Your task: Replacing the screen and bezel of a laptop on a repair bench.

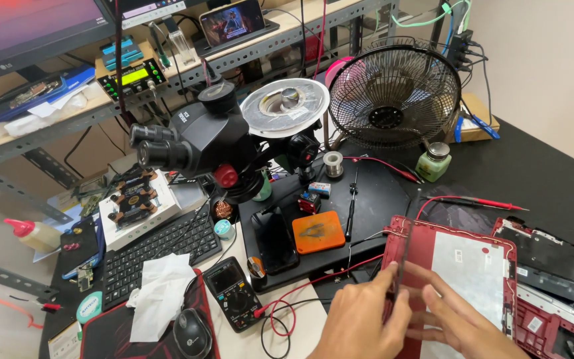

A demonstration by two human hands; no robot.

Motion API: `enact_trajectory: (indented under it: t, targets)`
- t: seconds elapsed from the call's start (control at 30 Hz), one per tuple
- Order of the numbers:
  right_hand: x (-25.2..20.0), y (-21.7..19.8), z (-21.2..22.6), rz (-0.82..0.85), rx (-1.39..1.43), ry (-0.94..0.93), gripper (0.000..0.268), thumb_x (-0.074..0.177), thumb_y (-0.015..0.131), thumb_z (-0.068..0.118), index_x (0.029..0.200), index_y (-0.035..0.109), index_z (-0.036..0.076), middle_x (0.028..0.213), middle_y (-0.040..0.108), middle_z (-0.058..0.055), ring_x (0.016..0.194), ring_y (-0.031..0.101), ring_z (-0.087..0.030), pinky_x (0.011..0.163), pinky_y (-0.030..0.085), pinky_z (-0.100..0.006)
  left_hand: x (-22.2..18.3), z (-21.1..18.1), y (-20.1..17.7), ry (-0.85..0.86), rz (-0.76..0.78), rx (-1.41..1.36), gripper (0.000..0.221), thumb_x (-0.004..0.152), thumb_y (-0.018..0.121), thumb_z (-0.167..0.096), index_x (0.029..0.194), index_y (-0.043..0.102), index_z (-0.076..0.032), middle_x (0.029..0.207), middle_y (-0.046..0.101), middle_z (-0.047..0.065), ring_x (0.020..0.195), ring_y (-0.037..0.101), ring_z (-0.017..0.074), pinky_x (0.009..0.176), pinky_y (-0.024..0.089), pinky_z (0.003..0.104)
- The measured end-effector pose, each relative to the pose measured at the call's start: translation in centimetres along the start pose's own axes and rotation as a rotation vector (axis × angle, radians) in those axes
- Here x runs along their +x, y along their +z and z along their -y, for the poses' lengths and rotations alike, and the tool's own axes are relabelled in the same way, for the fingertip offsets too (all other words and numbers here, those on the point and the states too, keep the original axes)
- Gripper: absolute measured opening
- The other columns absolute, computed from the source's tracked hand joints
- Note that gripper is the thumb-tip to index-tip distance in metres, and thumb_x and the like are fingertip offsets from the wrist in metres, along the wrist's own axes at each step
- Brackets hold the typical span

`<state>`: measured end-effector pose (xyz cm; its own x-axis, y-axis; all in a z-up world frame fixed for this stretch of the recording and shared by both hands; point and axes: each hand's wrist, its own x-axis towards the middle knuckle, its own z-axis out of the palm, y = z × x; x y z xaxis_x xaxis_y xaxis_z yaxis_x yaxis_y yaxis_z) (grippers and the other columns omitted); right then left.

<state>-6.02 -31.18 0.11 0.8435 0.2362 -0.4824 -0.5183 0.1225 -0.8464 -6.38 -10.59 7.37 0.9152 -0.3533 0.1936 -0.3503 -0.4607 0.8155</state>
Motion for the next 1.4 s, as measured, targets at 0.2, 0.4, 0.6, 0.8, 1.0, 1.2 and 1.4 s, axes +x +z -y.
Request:
enact_trajectory:
  t: [0.2, 0.4, 0.6, 0.8, 1.0, 1.2, 1.4]
  targets:
    - [-2.1, -4.6, -3.7, -0.118, 0.314, 0.031, 0.074, 0.095, 0.038, 0.066, 0.154, 0.036, 0.021, 0.134, 0.061, -0.013, 0.097, 0.067, -0.033, 0.082, 0.054, -0.052, 0.0, -1.1, 4.8, 0.085, 0.157, 0.224, 0.061, 0.092, 0.066, -0.027, 0.14, 0.056, 0.009, 0.086, 0.07, 0.031, 0.068, 0.07, 0.0445, 0.063, 0.055, 0.056]
    - [-1.7, -9.1, -6.7, -0.21, 0.342, -0.073, 0.061, 0.092, 0.047, 0.031, 0.15, 0.046, 0.012, 0.136, 0.065, -0.013, 0.112, 0.066, -0.026, 0.09, 0.052, -0.045, -2.2, 5.3, 13.7, 0.449, -0.01, 0.371, 0.046, 0.096, 0.063, -0.022, 0.133, 0.065, 0.006, 0.106, 0.067, 0.041, 0.077, 0.072, 0.0437, 0.062, 0.058, 0.051]
    - [-3.8, -9.0, -6.5, -0.449, 0.292, 0.011, 0.054, 0.095, 0.057, 0.019, 0.148, 0.053, 0.008, 0.134, 0.068, -0.016, 0.116, 0.068, -0.025, 0.094, 0.055, -0.048, -0.2, 3.6, 6.0, 0.197, 0.221, -0.066, 0.042, 0.095, 0.071, -0.035, 0.12, 0.071, -0.001, 0.118, 0.072, 0.022, 0.111, 0.067, 0.0382, 0.097, 0.051, 0.044]
    - [-5.0, -6.5, -4.3, -0.414, 0.153, -0.111, 0.058, 0.094, 0.059, 0.02, 0.151, 0.049, 0.014, 0.138, 0.067, -0.006, 0.118, 0.063, -0.017, 0.089, 0.05, -0.038, 3.8, 8.2, 3.8, -0.095, 0.035, -0.138, 0.027, 0.093, 0.067, -0.02, 0.112, 0.069, -0.002, 0.1, 0.077, 0.014, 0.087, 0.075, 0.0265, 0.081, 0.057, 0.037]
    - [-3.9, -7.5, -5.5, -0.443, 0.164, -0.163, 0.057, 0.092, 0.058, 0.015, 0.147, 0.048, 0.013, 0.133, 0.067, -0.013, 0.118, 0.063, -0.02, 0.09, 0.053, -0.038, 4.1, 10.8, 4.4, -0.108, 0.058, -0.089, 0.027, 0.092, 0.067, -0.014, 0.117, 0.064, -0.002, 0.089, 0.075, 0.013, 0.08, 0.071, 0.026, 0.072, 0.055, 0.038]
    - [-3.0, -10.9, -9.1, -0.404, 0.021, -0.201, 0.069, 0.102, 0.063, 0.017, 0.165, 0.035, 0.022, 0.146, 0.067, -0.018, 0.117, 0.06, -0.022, 0.079, 0.05, -0.041, 4.1, 11.1, 4.9, -0.134, 0.107, -0.068, 0.033, 0.091, 0.067, -0.011, 0.123, 0.063, -0.003, 0.086, 0.073, 0.013, 0.08, 0.068, 0.0272, 0.073, 0.052, 0.04]
    - [-4.5, -10.2, -6.1, -0.502, -0.266, -0.193, 0.071, 0.09, 0.068, 0.025, 0.156, 0.042, 0.02, 0.132, 0.055, -0.011, 0.106, 0.064, -0.019, 0.077, 0.054, -0.035, 4.1, 11.9, 5.4, -0.102, 0.055, -0.099, 0.036, 0.088, 0.067, -0.003, 0.123, 0.064, -0.006, 0.081, 0.071, 0.011, 0.077, 0.064, 0.0255, 0.075, 0.049, 0.04]
